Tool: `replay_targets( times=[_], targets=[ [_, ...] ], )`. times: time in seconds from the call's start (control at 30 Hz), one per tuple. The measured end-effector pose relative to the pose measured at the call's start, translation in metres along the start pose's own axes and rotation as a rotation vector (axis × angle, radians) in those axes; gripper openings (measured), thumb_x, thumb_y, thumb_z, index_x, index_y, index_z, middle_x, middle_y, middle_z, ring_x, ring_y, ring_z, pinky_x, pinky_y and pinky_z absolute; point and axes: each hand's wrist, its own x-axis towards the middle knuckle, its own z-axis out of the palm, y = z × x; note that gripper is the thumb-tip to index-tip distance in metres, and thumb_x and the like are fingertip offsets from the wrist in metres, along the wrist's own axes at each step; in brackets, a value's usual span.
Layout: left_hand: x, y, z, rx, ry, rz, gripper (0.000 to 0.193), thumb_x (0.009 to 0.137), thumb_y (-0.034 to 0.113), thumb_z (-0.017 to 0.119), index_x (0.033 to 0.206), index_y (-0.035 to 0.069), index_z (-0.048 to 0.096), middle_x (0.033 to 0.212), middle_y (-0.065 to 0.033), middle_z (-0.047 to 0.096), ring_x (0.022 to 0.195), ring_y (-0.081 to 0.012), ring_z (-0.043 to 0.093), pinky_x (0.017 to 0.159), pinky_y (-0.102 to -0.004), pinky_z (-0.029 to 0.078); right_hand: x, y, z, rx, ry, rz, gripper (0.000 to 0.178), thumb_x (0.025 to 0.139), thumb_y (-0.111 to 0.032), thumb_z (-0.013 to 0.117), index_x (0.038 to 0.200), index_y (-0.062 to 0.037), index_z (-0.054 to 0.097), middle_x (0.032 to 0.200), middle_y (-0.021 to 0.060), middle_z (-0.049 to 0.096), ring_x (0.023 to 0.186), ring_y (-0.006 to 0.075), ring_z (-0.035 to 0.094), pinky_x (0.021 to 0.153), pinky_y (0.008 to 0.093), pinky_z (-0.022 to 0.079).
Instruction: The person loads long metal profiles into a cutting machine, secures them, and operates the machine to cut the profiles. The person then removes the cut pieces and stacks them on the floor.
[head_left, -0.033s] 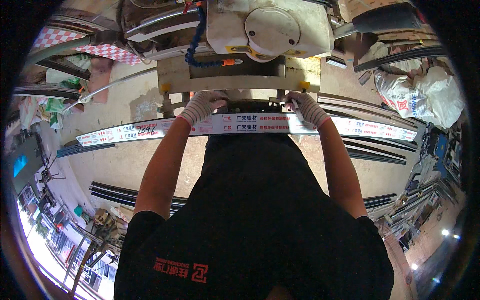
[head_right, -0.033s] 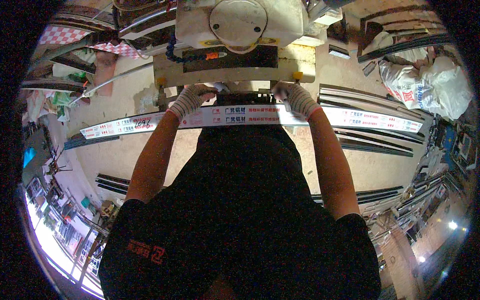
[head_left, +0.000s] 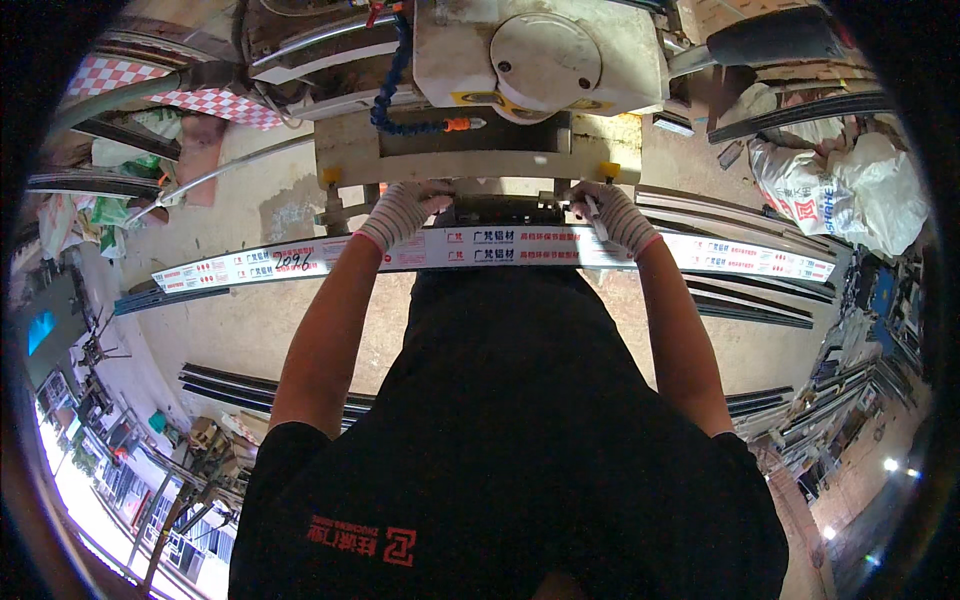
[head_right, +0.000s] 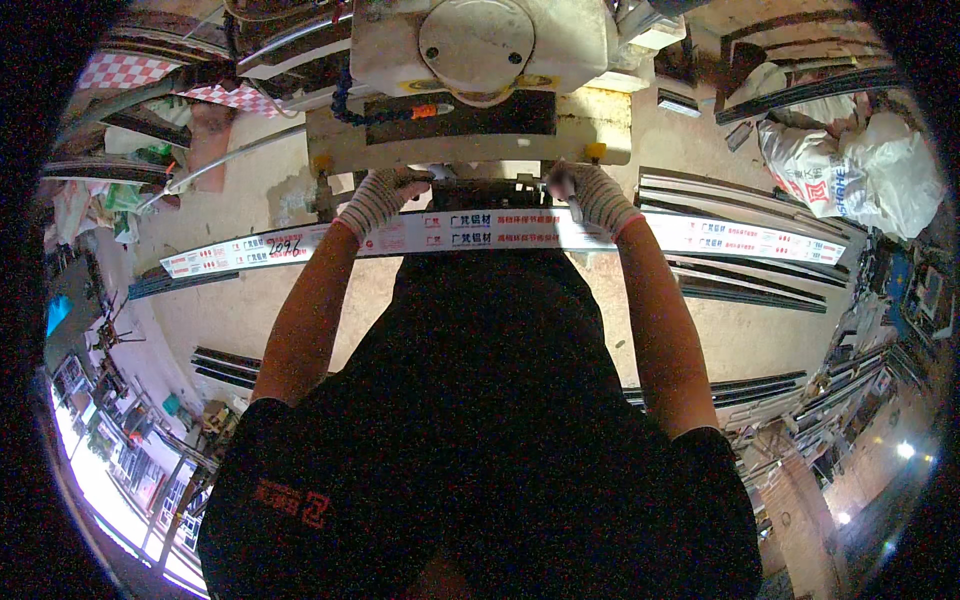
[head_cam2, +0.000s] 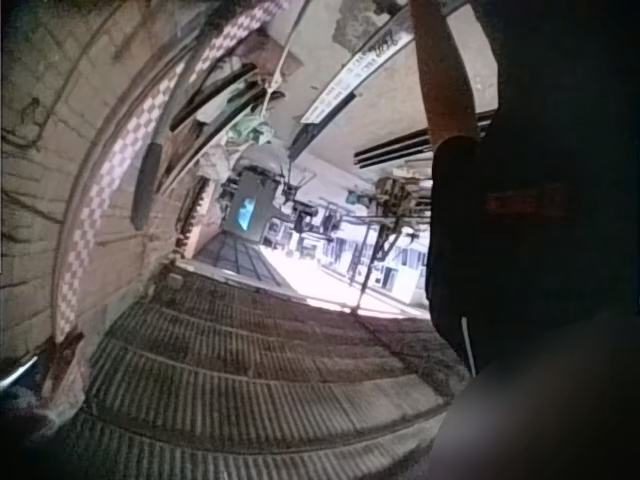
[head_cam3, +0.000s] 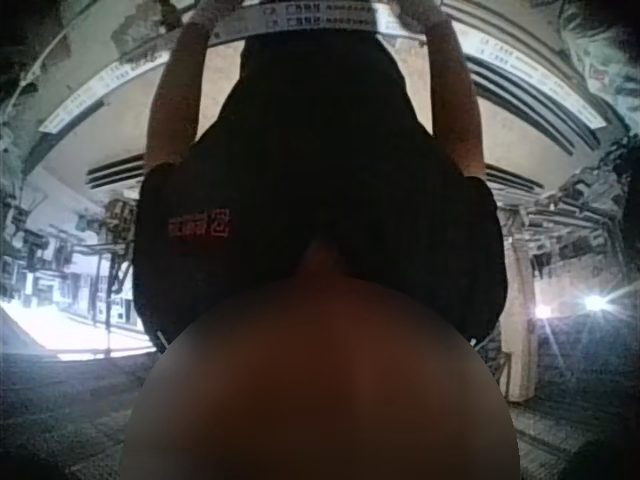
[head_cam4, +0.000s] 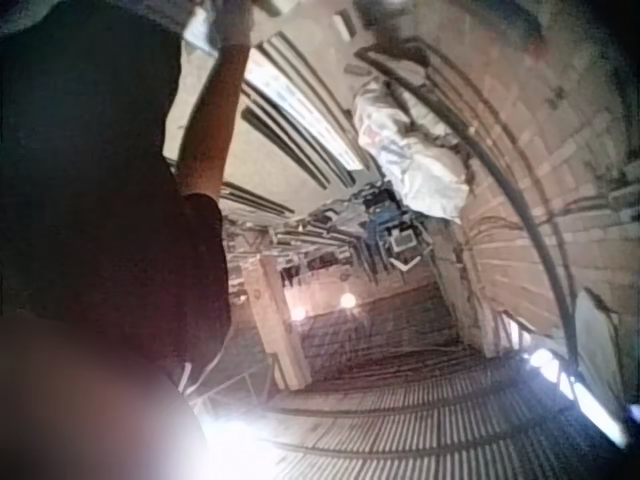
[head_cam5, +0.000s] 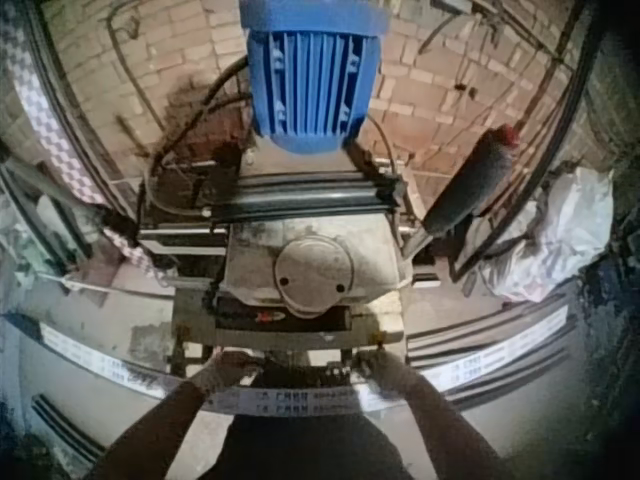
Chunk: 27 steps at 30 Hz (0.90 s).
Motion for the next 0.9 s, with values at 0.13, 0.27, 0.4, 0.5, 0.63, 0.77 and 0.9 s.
replay_targets(
  times=[0.13, 0.27, 0.4, 0.5, 0.63, 0.77, 0.9],
  targets=[
    [0.000, -0.010, 0.000, 0.049, 0.027, 0.032, 0.033, 0.095, 0.031, 0.067, 0.115, 0.006, 0.074, 0.097, -0.0085, 0.075, 0.082, -0.0164, 0.068, 0.081, -0.0317, 0.054, -0.001, 0.008, 0.005, -0.049, 0.043, -0.012, 0.029, 0.086, -0.008, 0.065, 0.114, -0.0106, 0.064, 0.105, 0.0117, 0.072, 0.095, 0.0300, 0.069, 0.086, 0.0392, 0.054],
    [-0.004, -0.012, -0.001, 0.153, -0.068, 0.060, 0.033, 0.095, 0.034, 0.067, 0.114, 0.007, 0.074, 0.099, -0.0094, 0.075, 0.085, -0.0198, 0.069, 0.083, -0.0328, 0.053, -0.004, 0.008, 0.010, -0.144, -0.042, 0.049, 0.020, 0.093, -0.018, 0.062, 0.112, -0.0154, 0.066, 0.101, 0.0092, 0.073, 0.092, 0.0294, 0.070, 0.081, 0.0404, 0.054],
    [-0.008, -0.003, -0.002, 0.247, -0.148, -0.181, 0.036, 0.093, 0.036, 0.070, 0.112, 0.007, 0.074, 0.102, -0.0114, 0.075, 0.091, -0.0231, 0.069, 0.087, -0.0339, 0.053, -0.009, -0.002, 0.005, -0.128, -0.084, -0.026, 0.024, 0.095, -0.030, 0.061, 0.117, -0.0209, 0.067, 0.101, 0.0072, 0.075, 0.093, 0.0294, 0.070, 0.083, 0.0411, 0.054],
    [-0.013, 0.005, -0.003, 0.327, -0.252, -0.137, 0.039, 0.089, 0.039, 0.073, 0.112, 0.007, 0.074, 0.104, -0.0115, 0.074, 0.096, -0.0237, 0.069, 0.090, -0.0345, 0.053, -0.012, -0.012, -0.003, -0.154, -0.177, -0.035, 0.030, 0.095, -0.032, 0.062, 0.124, -0.0236, 0.066, 0.105, 0.0070, 0.075, 0.095, 0.0314, 0.070, 0.087, 0.0426, 0.053],
    [-0.016, 0.007, 0.000, 0.367, -0.221, 0.035, 0.041, 0.086, 0.039, 0.077, 0.111, 0.007, 0.074, 0.104, -0.0113, 0.072, 0.100, -0.0243, 0.068, 0.091, -0.0359, 0.053, -0.019, -0.025, -0.007, -0.069, -0.070, -0.095, 0.024, 0.092, -0.022, 0.068, 0.112, -0.0090, 0.064, 0.101, 0.0112, 0.073, 0.095, 0.0296, 0.069, 0.087, 0.0401, 0.054],
    [-0.020, 0.009, 0.006, 0.348, -0.167, 0.074, 0.042, 0.082, 0.040, 0.079, 0.107, 0.006, 0.075, 0.104, -0.0125, 0.072, 0.099, -0.0254, 0.068, 0.090, -0.0373, 0.053, -0.024, -0.038, -0.005, 0.018, 0.047, -0.079, 0.034, 0.090, -0.024, 0.070, 0.120, -0.0131, 0.060, 0.101, 0.0115, 0.074, 0.096, 0.0317, 0.071, 0.085, 0.0416, 0.054],
    [-0.022, 0.022, 0.007, 0.344, -0.184, -0.143, 0.053, 0.077, 0.047, 0.081, 0.106, 0.004, 0.070, 0.103, -0.0164, 0.072, 0.096, -0.0302, 0.070, 0.086, -0.0404, 0.054, -0.026, -0.046, -0.002, -0.033, 0.026, 0.024, 0.033, 0.087, -0.023, 0.076, 0.115, -0.0119, 0.062, 0.101, 0.0128, 0.069, 0.094, 0.0299, 0.069, 0.084, 0.0411, 0.053]
  ],
)
